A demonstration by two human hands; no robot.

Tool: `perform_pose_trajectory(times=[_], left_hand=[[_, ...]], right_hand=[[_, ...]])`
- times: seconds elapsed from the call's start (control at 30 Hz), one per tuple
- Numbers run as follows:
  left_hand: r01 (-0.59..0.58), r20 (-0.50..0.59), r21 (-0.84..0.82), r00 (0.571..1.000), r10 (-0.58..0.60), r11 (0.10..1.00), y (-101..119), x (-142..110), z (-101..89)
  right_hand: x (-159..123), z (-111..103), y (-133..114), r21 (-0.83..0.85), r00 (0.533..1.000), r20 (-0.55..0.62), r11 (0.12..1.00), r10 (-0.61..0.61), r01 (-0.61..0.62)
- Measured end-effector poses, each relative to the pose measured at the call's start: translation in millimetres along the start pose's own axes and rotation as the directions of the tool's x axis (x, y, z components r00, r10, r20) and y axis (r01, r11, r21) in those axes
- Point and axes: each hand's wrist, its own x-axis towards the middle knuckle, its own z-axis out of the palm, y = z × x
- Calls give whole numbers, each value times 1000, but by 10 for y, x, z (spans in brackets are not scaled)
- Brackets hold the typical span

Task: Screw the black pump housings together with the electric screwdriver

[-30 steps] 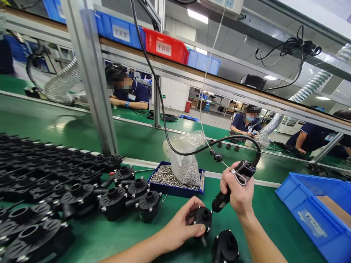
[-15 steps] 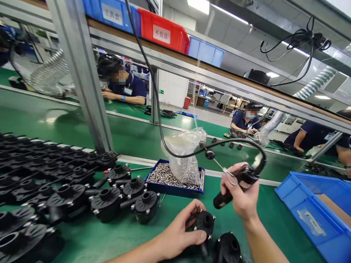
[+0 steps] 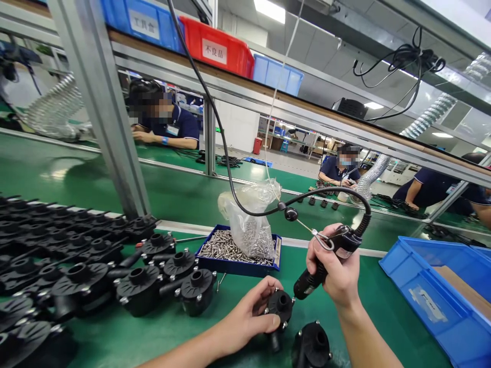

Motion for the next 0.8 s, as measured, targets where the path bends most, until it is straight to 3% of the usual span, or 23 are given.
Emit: perform_pose_trajectory(times=[0.23, 0.63, 0.8], left_hand=[[-4, 3, 5, 1000, 4, 1000, 1, -8, 3], [-7, -1, 28, 1000, 7, 1000, 13, 10, 2], [9, -5, 45, 1000, -9, 999, 45, 17, 4]], right_hand=[[6, 22, 39, -60, 997, 58, 997, 50, -46], [6, -16, -1, -44, 997, 57, 998, 49, -46], [20, 7, 19, -26, 988, 122, 996, 90, -88]])
